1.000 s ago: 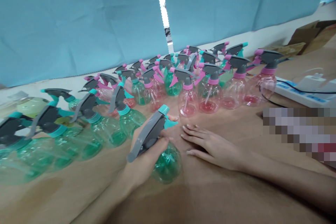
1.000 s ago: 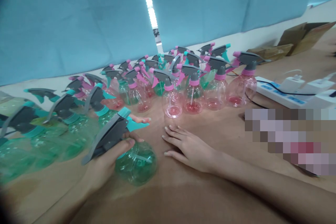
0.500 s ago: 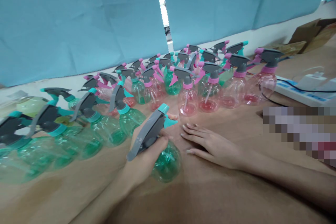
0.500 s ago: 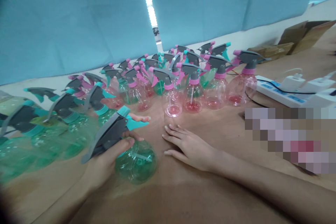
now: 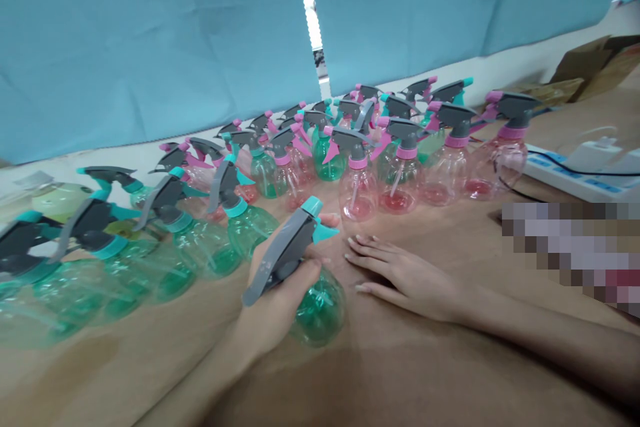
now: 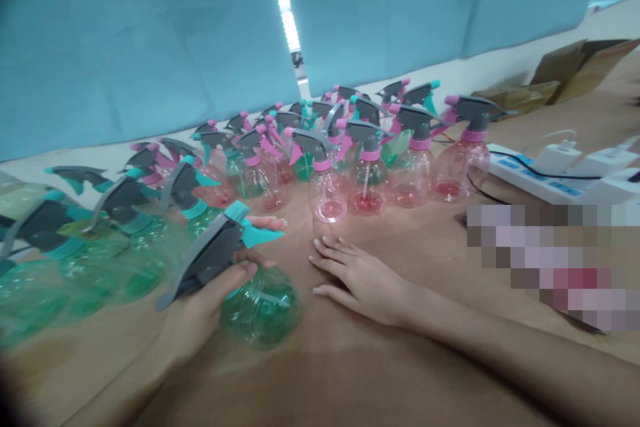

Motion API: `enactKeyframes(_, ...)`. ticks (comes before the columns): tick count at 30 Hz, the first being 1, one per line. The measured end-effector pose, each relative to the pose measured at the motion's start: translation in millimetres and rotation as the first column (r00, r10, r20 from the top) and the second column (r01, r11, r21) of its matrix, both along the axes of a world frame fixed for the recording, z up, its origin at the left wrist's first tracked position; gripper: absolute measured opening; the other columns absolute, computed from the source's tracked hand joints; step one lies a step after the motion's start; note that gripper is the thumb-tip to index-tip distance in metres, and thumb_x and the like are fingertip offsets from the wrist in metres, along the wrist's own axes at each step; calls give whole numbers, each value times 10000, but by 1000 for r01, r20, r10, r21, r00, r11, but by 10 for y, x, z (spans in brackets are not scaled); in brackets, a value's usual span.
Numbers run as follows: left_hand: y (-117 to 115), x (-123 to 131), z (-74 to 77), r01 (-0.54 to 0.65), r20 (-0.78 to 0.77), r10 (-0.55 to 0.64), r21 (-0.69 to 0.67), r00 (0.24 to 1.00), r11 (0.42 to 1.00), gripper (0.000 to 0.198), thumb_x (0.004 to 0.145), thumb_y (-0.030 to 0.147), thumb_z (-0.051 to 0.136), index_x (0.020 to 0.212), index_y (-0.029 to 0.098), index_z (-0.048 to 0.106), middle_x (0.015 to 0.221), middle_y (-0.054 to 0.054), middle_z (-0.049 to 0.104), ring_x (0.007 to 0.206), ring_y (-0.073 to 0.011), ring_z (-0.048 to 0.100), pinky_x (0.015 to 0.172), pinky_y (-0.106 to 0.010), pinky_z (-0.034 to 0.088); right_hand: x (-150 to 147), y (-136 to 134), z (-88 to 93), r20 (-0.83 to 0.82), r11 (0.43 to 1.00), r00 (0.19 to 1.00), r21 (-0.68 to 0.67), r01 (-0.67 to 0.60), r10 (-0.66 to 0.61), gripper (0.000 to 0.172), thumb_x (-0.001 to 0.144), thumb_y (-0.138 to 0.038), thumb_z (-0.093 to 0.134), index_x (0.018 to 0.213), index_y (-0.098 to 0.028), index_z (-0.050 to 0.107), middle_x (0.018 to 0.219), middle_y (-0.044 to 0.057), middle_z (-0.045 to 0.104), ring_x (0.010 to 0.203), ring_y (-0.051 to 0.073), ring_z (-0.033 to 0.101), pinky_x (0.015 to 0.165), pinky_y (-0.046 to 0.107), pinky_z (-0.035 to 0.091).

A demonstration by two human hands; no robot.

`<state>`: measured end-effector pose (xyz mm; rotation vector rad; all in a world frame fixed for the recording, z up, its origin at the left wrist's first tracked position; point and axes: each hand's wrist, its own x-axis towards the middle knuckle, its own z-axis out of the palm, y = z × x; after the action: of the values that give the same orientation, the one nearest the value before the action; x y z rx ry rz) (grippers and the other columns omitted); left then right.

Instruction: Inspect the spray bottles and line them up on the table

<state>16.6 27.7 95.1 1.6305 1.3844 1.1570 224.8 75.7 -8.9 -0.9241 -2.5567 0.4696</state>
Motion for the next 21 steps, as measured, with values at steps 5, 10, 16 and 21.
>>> enactKeyframes(5, -6, -6, -4, -5, -21, 5, -36, 1000, 999, 164, 738, 299, 574, 842, 229, 681, 662, 6, 684, 676, -210, 662, 667, -342, 526, 0, 7, -22, 0, 1000, 1000, 14, -6, 6, 590, 969, -523, 404, 1437, -165, 434, 1523, 98, 351, 1422, 266, 286, 1171, 483, 244)
enactKeyframes(10, -14, -4, -6, -54, -21, 53, -52, 998, 997, 110, 719, 318, 580, 733, 231, 646, 822, -34, 730, 849, -258, 680, 717, -372, 534, -1, 9, -14, 6, 1000, 1000, 15, -7, 7, 595, 969, -526, 403, 1438, -162, 433, 1524, 98, 349, 1425, 267, 276, 1175, 476, 237)
enactKeyframes(16, 7, -1, 16, -16, 40, 19, -78, 999, 997, 203, 689, 276, 616, 881, 221, 650, 922, -35, 737, 919, -265, 696, 856, -396, 523, 4, 8, 3, 50, 1000, 999, 10, -13, 13, 619, 977, -536, 366, 1443, -133, 416, 1535, 104, 320, 1432, 267, 255, 1178, 473, 224)
enactKeyframes(21, 11, -9, 21, 54, 74, -49, -69, 996, 996, 293, 715, 224, 592, 1003, 231, 645, 964, -23, 742, 979, -259, 694, 895, -385, 508, 7, 3, -25, -18, 1000, 1000, 11, -2, 3, 586, 966, -526, 414, 1442, -184, 430, 1524, 88, 354, 1423, 268, 282, 1176, 476, 235)
